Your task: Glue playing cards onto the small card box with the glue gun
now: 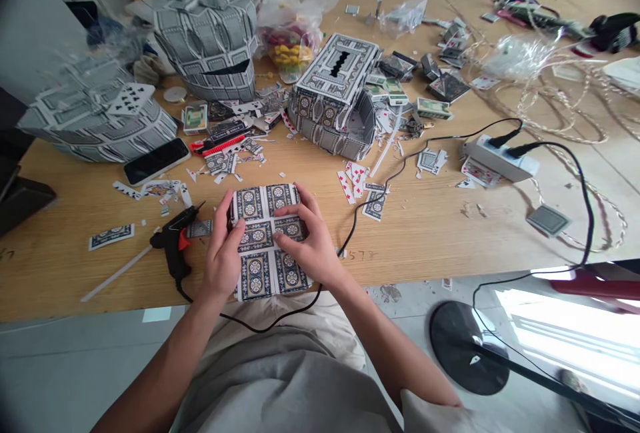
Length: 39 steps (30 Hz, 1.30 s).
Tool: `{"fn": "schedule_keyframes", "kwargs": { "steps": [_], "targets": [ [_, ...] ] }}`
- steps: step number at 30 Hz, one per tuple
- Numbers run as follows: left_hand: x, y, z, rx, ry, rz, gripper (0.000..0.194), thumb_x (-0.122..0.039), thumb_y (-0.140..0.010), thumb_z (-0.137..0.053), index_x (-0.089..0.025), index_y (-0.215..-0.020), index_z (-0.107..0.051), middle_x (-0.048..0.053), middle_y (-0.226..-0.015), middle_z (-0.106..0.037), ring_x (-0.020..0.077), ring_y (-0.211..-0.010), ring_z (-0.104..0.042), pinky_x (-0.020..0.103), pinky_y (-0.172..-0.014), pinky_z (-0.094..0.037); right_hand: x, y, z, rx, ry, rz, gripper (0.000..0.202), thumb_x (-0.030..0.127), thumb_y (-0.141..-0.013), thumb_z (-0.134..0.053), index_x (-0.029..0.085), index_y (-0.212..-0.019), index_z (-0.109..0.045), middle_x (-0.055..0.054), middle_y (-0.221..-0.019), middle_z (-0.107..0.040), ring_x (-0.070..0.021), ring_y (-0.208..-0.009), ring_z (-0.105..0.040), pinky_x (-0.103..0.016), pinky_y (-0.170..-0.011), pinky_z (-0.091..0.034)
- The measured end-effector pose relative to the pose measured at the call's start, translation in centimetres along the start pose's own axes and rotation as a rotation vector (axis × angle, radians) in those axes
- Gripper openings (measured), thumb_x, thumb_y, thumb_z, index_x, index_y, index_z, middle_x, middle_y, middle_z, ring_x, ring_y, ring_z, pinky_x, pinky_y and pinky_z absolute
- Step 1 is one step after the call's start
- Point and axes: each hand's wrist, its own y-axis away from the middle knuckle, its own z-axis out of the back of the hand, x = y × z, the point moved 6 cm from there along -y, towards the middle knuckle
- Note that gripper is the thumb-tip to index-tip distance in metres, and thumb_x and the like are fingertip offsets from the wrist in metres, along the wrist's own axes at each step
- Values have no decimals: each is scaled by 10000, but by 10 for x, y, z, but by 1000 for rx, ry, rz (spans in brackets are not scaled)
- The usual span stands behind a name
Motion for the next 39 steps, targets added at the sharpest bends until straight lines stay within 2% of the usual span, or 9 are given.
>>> {"fn": "schedule_keyframes", "kwargs": {
  "steps": [8,24,39],
  "targets": [
    [5,-1,-1,5,12,-23,603,-488,-1116,-515,-356,-1693,-400,48,-1778,-417,284,-1651,-386,491,-1381,-297,-1,0,-1,-10,-2,3,303,316,-832,-851,296,-1126,-782,-33,-1794,-380,-325,-1699,-289,-553,-1385,-247],
    [0,-1,0,-27,45,-19,578,-471,-1097,-558,-333,-1652,-476,46,-1745,-474,277,-1633,-416,475,-1378,-306,-1,0,-1,-14,-2,3,303,306,-823,-841,295,-1120,-779,-40,-1800,-365,-308,-1701,-285,-534,-1387,-243],
    [-2,-1,2,-20,16,-29,572,-493,-1102,-550,-346,-1652,-492,33,-1762,-456,277,-1660,-378,463,-1393,-282,-2,0,-1,-8,-13,4,294,332,-841,-852,299,-1125,-781,-28,-1810,-351,-309,-1696,-300,-538,-1387,-258]
  ]
}}
